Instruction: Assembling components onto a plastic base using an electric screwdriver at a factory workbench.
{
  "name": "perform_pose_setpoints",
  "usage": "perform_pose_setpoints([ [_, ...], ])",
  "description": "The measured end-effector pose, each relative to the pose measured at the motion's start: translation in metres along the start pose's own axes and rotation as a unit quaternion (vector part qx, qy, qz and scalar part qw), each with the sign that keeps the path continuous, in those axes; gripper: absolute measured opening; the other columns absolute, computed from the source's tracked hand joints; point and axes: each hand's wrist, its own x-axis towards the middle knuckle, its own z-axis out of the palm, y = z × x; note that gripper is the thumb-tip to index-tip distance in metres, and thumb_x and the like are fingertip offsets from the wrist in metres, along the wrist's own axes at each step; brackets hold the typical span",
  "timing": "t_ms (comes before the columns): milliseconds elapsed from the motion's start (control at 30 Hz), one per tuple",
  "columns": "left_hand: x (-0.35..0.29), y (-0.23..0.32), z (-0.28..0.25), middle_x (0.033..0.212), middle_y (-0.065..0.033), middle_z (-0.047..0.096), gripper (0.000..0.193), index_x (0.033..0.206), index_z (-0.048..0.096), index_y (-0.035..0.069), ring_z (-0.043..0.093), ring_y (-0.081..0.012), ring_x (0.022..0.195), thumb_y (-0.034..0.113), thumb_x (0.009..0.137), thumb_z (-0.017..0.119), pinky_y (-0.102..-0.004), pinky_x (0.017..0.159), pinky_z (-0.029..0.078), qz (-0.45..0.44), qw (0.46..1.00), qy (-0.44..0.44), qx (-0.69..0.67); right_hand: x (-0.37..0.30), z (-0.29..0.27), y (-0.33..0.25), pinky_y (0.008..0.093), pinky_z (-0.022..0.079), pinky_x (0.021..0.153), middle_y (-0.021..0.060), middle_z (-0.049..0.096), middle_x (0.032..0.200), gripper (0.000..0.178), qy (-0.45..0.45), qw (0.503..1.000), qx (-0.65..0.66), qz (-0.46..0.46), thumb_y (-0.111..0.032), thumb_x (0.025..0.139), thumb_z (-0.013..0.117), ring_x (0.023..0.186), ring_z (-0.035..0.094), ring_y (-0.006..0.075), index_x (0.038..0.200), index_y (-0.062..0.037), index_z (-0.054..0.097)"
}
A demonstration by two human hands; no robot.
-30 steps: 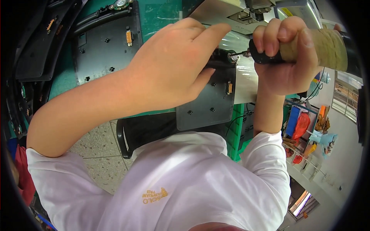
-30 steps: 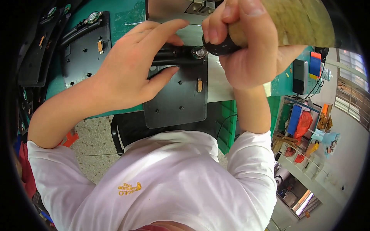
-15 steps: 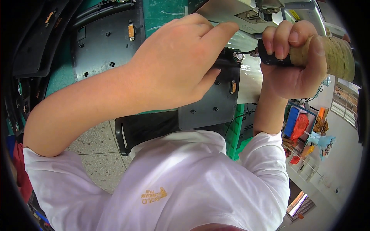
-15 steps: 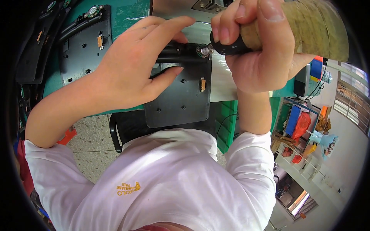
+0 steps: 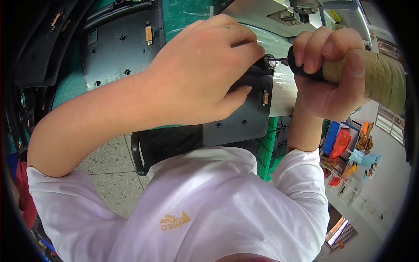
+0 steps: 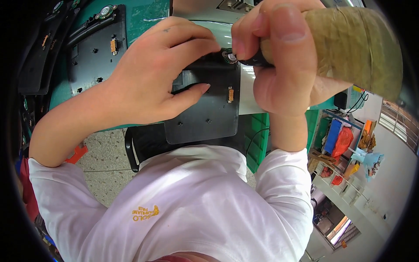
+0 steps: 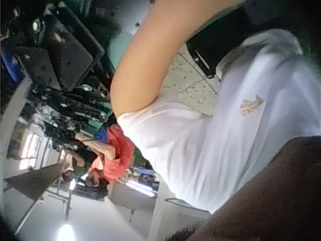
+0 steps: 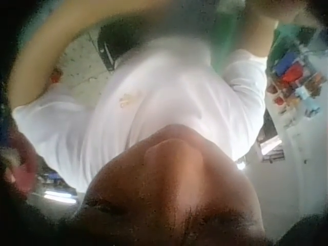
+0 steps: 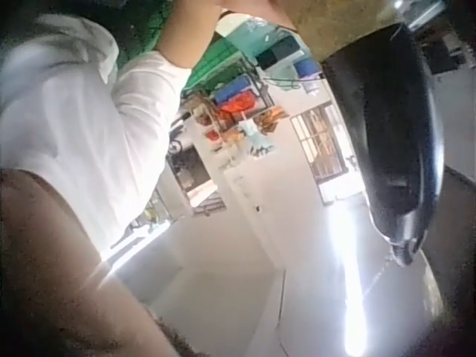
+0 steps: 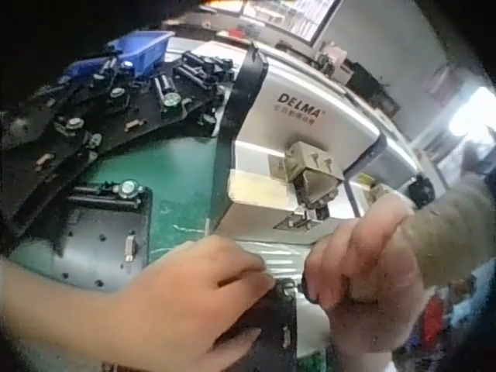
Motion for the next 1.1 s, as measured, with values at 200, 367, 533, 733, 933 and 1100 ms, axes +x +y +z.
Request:
perform_pose_setpoints([
  [200, -0.001, -0.002, 0.001, 0.122, -0.017, 0.061, 0.049, 0.117, 0.065, 0.001, 0.057, -0.037, 0.114, 0.018, 0.072, 0.076, -0.0456, 0.096, 0.049, 0.024, 1.0, 0.001, 0.01, -0.002, 0.004, 0.004, 0.0345, 0.042, 0.065, 0.007, 0.048, 0.079, 0.035, 0.043, 0.999, -0.02, 0.0, -0.032, 0.104, 0.037, 0.066, 0.046, 0.0167, 0.097, -0.0016, 0.052],
  [367, -0.001, 0.0, 0.0, 0.123, -0.0173, 0.061, 0.051, 0.118, 0.066, 0.001, 0.057, -0.0371, 0.115, 0.019, 0.072, 0.076, -0.0458, 0.097, 0.048, 0.019, 1.0, 0.002, 0.018, -0.002, -0.006, 0.001, 0.0347, 0.041, 0.067, 0.0068, 0.048, 0.077, 0.037, 0.008, 1.0, 0.017, 0.014, -0.033, 0.104, 0.035, 0.068, 0.046, 0.0161, 0.099, -0.0015, 0.053],
  [533, -0.001, -0.001, 0.001, 0.124, -0.0171, 0.061, 0.051, 0.119, 0.065, 0.001, 0.057, -0.037, 0.115, 0.019, 0.072, 0.076, -0.0454, 0.097, 0.048, 0.018, 1.0, 0.001, 0.018, -0.002, -0.004, 0.0, 0.0346, 0.041, 0.069, 0.0069, 0.048, 0.077, 0.038, -0.006, 1.0, 0.014, 0.012, -0.033, 0.104, 0.035, 0.069, 0.046, 0.0155, 0.1, -0.0009, 0.054],
  [733, -0.001, -0.001, 0.001, 0.125, -0.017, 0.06, 0.052, 0.119, 0.065, 0.001, 0.057, -0.0371, 0.116, 0.02, 0.072, 0.076, -0.0453, 0.097, 0.048, 0.021, 0.999, -0.001, 0.025, -0.001, -0.009, -0.004, 0.0338, 0.04, 0.07, 0.007, 0.049, 0.078, 0.041, 0.003, 0.999, 0.031, 0.009, -0.035, 0.103, 0.035, 0.071, 0.046, 0.0148, 0.102, -0.0003, 0.056],
  [933, -0.001, -0.001, 0.001, 0.126, -0.0174, 0.06, 0.053, 0.121, 0.065, 0.001, 0.057, -0.0374, 0.116, 0.021, 0.072, 0.076, -0.0456, 0.097, 0.048, 0.021, 0.999, -0.004, 0.03, 0.0, -0.011, -0.004, 0.0335, 0.04, 0.07, 0.0062, 0.05, 0.079, 0.043, 0.0, 0.998, 0.056, 0.009, -0.036, 0.103, 0.035, 0.073, 0.047, 0.0145, 0.102, 0.0002, 0.057],
  [1100, 0.0, -0.001, 0.001, 0.126, -0.0176, 0.06, 0.054, 0.121, 0.064, 0.001, 0.057, -0.0378, 0.115, 0.022, 0.072, 0.076, -0.046, 0.097, 0.048, 0.02, 0.999, -0.004, 0.029, 0.001, -0.01, -0.004, 0.0339, 0.04, 0.069, 0.0062, 0.05, 0.08, 0.042, -0.021, 0.997, 0.069, 0.025, -0.035, 0.103, 0.035, 0.072, 0.047, 0.0146, 0.101, 0.001, 0.056],
])
